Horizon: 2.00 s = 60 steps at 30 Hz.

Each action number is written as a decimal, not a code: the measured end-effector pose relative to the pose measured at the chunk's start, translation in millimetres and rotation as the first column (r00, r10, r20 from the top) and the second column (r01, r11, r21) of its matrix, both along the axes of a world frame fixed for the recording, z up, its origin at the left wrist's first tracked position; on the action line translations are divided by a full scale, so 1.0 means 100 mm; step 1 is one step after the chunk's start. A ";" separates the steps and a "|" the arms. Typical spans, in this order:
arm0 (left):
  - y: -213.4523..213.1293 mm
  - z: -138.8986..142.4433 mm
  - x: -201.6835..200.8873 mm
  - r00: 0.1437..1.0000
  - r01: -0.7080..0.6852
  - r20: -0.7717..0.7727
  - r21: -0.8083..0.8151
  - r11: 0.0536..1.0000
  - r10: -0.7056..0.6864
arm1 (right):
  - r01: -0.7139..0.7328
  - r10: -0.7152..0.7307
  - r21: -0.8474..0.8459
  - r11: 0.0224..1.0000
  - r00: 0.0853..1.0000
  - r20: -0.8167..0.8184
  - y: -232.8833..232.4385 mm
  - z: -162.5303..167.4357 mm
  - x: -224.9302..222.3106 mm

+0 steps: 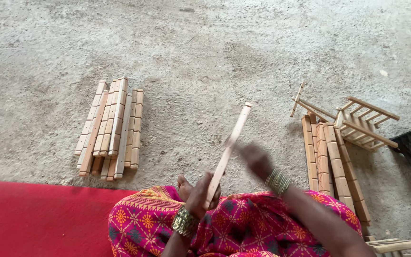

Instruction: The person sits on a mat on the floor and assembles wooden chair parts by hand, fitting rungs into a long wooden rail and pressing the joints together. They turn the rail over to work the other side and place finished rails with a stack of completed chair components.

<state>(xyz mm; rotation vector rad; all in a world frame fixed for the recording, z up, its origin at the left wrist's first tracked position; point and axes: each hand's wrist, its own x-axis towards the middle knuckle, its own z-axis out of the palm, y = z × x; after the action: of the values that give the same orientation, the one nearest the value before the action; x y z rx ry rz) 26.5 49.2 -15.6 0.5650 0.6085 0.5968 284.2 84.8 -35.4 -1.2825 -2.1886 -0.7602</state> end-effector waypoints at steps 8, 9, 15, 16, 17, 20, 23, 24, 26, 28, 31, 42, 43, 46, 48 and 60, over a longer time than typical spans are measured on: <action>-0.03 -0.16 -0.06 0.994 0.091 -0.075 0.153 0.984 -0.080 | 0.140 -0.130 0.060 0.988 0.981 -0.143 0.44 0.15 0.44; 0.00 -0.15 -0.04 0.989 0.051 -0.148 0.196 0.979 -0.022 | 0.101 -0.095 0.041 0.994 0.988 -0.125 0.30 0.12 0.24; 0.05 0.14 -0.09 0.436 0.592 -0.684 0.707 0.386 0.585 | -0.360 0.352 -0.027 0.933 0.924 -0.151 -0.45 -0.05 -0.49; 0.01 0.21 -0.09 0.423 0.586 -0.698 0.697 0.412 0.578 | -0.328 0.320 -0.041 0.944 0.939 -0.128 -0.40 -0.02 -0.36; 0.00 0.28 -0.11 0.412 0.580 -0.709 0.688 0.436 0.572 | -0.176 0.175 0.024 0.984 0.983 0.048 -0.22 0.04 -0.17; -0.10 0.45 -0.15 0.415 0.583 -0.657 0.723 0.371 0.629 | 0.165 -0.170 0.081 0.983 0.984 0.053 0.32 0.25 0.61; -0.14 0.50 -0.14 0.396 0.610 -0.644 0.718 0.337 0.655 | 0.128 -0.118 0.061 0.990 0.982 -0.150 0.45 0.20 0.89; -0.13 0.48 -0.12 0.383 0.620 -0.653 0.707 0.342 0.654 | 0.091 -0.086 0.035 0.995 0.988 -0.125 0.35 0.12 0.81; -0.08 0.41 -0.07 0.356 0.613 -0.655 0.702 0.363 0.666 | 0.019 -0.021 -0.026 0.999 0.997 -0.077 0.02 -0.14 0.38; -0.02 0.31 -0.01 0.356 0.596 -0.680 0.694 0.404 0.641 | -0.048 0.045 -0.093 0.995 0.998 -0.037 -0.29 -0.36 -0.10; 0.01 0.18 -0.07 0.408 0.563 -0.649 0.733 0.383 0.642 | -0.255 0.242 -0.059 0.965 0.956 -0.167 -0.45 -0.42 -0.36; -0.10 -0.08 0.08 0.869 0.128 -0.431 0.673 0.728 0.245 | -0.713 -0.754 -0.396 0.578 -0.282 -0.594 -0.20 0.32 -0.01; -0.08 -0.11 0.11 0.903 0.113 -0.392 0.610 0.784 0.175 | -0.837 -0.774 -0.282 0.469 -0.236 -0.588 -0.29 0.30 -0.20; -0.04 -0.17 0.14 0.972 0.084 -0.234 0.364 0.927 0.004 | -0.953 -0.839 -0.124 0.275 -0.175 -0.515 -0.53 0.30 -0.54; -0.07 -0.22 0.12 0.994 0.060 -0.096 0.116 0.991 -0.049 | -0.963 -0.877 -0.126 0.240 -0.159 -0.453 -0.53 0.35 -0.58; -0.70 -0.28 -0.04 0.961 0.252 -0.092 -0.102 0.962 -0.261 | -0.444 -0.470 -0.169 0.880 -0.762 -0.446 0.42 0.73 0.29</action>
<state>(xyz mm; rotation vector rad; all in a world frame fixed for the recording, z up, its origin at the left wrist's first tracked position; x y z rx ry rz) 22.8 -20.9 -44.0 0.5829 0.6452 0.2946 313.5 127.1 37.7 -1.0214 -0.0494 1.2552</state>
